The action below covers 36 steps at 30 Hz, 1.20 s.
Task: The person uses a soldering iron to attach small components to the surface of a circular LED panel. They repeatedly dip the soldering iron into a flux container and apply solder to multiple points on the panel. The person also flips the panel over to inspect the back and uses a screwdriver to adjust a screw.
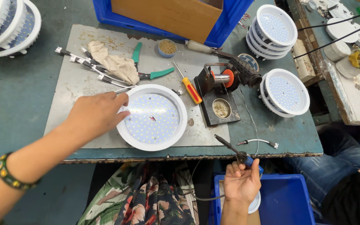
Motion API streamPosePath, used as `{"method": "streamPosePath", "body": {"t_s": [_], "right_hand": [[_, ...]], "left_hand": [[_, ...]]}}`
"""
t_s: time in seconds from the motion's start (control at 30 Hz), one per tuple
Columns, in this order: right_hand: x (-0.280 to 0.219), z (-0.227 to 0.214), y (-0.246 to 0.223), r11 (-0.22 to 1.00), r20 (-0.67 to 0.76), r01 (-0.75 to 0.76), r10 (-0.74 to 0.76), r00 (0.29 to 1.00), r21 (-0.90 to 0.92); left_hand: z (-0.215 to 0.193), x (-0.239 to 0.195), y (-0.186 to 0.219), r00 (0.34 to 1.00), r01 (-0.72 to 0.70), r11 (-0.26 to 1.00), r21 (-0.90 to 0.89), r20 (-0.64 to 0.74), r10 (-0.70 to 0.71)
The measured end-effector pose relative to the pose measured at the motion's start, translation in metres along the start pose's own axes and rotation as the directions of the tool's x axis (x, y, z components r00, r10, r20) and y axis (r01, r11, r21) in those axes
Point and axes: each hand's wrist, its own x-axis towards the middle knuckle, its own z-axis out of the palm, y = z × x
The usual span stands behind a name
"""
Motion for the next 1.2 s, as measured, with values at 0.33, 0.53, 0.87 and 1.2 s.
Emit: {"method": "streamPosePath", "body": {"t_s": [0.33,0.53,0.87,1.2], "right_hand": [[0.006,0.020,-0.003,0.998,-0.041,0.029,-0.031,0.999,-0.050],[0.004,0.021,-0.009,1.000,-0.029,0.030,-0.030,0.999,0.003],[0.021,0.050,0.011,1.000,0.011,-0.008,0.008,1.000,-0.007],[0.021,0.047,0.011,1.000,-0.009,0.024,-0.024,1.000,0.012]], "left_hand": [[0.008,0.036,0.035,0.973,-0.213,0.911,-0.352,0.012,0.232],[0.024,0.051,0.024,0.964,-0.192,0.888,-0.418,0.091,0.251],[0.026,0.062,0.018,0.973,-0.075,0.866,-0.495,0.152,0.171],[0.026,0.067,-0.010,0.862,-0.333,0.669,-0.665,0.072,0.501]]}}
